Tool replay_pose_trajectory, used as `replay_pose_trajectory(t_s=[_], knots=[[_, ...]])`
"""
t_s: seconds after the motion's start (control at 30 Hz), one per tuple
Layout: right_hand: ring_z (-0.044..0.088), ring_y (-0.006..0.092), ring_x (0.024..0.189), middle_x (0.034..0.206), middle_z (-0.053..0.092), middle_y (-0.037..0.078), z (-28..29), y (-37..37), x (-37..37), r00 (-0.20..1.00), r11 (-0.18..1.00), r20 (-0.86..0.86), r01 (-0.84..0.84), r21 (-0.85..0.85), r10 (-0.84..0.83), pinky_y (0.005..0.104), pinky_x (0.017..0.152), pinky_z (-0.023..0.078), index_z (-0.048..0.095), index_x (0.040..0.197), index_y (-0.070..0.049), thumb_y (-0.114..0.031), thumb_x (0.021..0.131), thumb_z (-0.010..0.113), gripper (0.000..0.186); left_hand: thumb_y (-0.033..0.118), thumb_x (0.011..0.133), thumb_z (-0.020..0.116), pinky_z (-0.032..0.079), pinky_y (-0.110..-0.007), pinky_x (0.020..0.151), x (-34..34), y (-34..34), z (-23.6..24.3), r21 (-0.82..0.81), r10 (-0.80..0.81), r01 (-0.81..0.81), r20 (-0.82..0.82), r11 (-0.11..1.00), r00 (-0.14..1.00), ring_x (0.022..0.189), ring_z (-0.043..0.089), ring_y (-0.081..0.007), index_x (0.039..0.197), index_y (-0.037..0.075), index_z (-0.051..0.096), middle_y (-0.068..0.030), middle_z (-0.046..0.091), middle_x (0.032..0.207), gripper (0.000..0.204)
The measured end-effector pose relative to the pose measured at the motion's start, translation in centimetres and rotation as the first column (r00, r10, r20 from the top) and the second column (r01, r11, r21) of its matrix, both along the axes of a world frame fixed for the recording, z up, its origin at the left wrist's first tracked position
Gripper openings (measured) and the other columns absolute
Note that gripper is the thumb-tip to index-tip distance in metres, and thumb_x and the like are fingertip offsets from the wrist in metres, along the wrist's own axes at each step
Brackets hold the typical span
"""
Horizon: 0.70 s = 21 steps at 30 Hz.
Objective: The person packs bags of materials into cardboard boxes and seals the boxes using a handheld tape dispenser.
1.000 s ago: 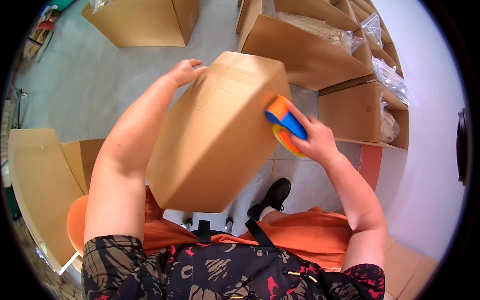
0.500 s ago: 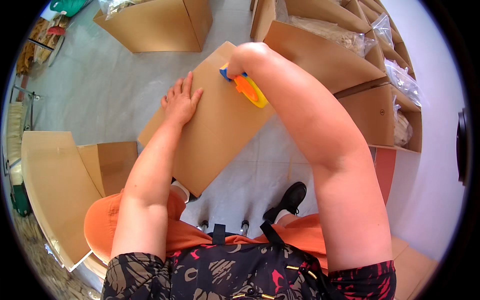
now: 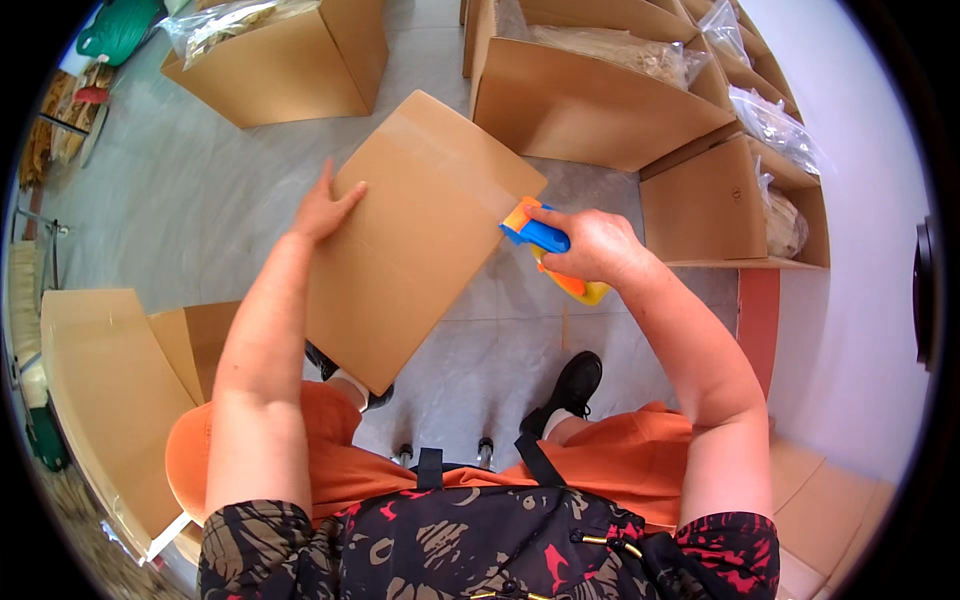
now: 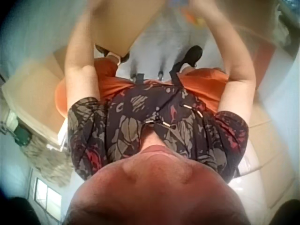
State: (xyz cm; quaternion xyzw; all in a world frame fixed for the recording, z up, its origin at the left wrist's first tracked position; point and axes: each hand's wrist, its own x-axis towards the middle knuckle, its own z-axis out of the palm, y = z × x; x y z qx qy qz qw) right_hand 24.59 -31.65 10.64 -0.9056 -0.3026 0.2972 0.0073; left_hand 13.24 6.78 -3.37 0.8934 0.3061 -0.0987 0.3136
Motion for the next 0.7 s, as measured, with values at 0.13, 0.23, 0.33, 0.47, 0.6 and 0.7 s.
replay_pose_trajectory(t_s=[0.13,0.23,0.33,0.47,0.6,0.7], knots=[[0.068,0.0344,0.090,0.096,0.070,0.015,-1.6,-2.5,-1.1,0.997,0.995,-0.026,0.077,0.071,-0.075,0.0425,0.082,0.053,0.051,0.145,-0.034,-0.041,0.080,0.069,0.068,0.068,0.089,0.059,0.047,-0.040,0.102,0.6,-0.6,2.0,-0.115,-0.002,-0.006,-0.063,0.993,0.998,0.122,0.061,-0.0331,0.147,0.009,0.044,-0.0189,0.063,0.132,0.084],[0.067,0.0370,0.087,0.094,0.067,0.016,-4.2,-6.0,-2.2,0.995,0.981,0.032,0.085,0.172,-0.092,0.0441,0.078,0.053,0.050,0.146,-0.037,-0.046,0.084,0.069,0.066,0.069,0.089,0.058,0.048,-0.042,0.100,0.1,-2.2,2.1,-0.122,-0.042,0.032,-0.080,0.992,0.996,0.119,0.062,-0.0343,0.139,0.007,0.050,-0.0195,0.065,0.130,0.080],[0.065,0.0393,0.083,0.090,0.063,0.018,-7.5,-12.8,-3.5,0.994,0.930,0.035,0.087,0.358,-0.107,0.0458,0.074,0.053,0.049,0.146,-0.036,-0.042,0.085,0.071,0.065,0.071,0.088,0.057,0.049,-0.042,0.099,-0.7,-7.6,1.6,-0.178,-0.068,0.065,-0.006,0.982,0.998,0.120,0.062,-0.0352,0.138,0.008,0.051,-0.0192,0.065,0.130,0.082],[0.064,0.0412,0.084,0.099,0.060,0.019,-11.0,-22.5,-4.4,0.990,0.916,0.112,0.034,0.399,-0.086,0.0461,0.074,0.053,0.048,0.146,-0.027,-0.031,0.083,0.075,0.069,0.073,0.089,0.052,0.049,-0.044,0.098,-2.4,-17.6,2.2,-0.011,0.018,-0.019,-0.068,1.000,0.998,0.119,0.061,-0.0358,0.138,0.009,0.050,-0.0187,0.064,0.129,0.081],[0.063,0.0422,0.087,0.105,0.057,0.020,-13.0,-25.1,-4.4,0.982,0.921,0.158,0.032,0.388,-0.101,0.0468,0.074,0.053,0.048,0.146,-0.022,-0.027,0.083,0.076,0.070,0.076,0.088,0.049,0.049,-0.046,0.096,-4.3,-20.4,1.8,-0.051,0.100,-0.102,-0.052,0.993,0.994,0.118,0.061,-0.0354,0.135,0.012,0.055,-0.0154,0.065,0.126,0.079],[0.063,0.0420,0.085,0.104,0.058,0.020,-12.5,-25.3,-4.0,0.979,0.909,0.192,-0.012,0.416,-0.075,0.0470,0.072,0.053,0.047,0.146,-0.023,-0.027,0.081,0.078,0.072,0.075,0.089,0.050,0.048,-0.045,0.098,-3.8,-19.5,1.5,-0.082,0.117,-0.120,-0.042,0.989,0.992,0.120,0.060,-0.0367,0.135,0.012,0.055,-0.0159,0.064,0.129,0.079]])
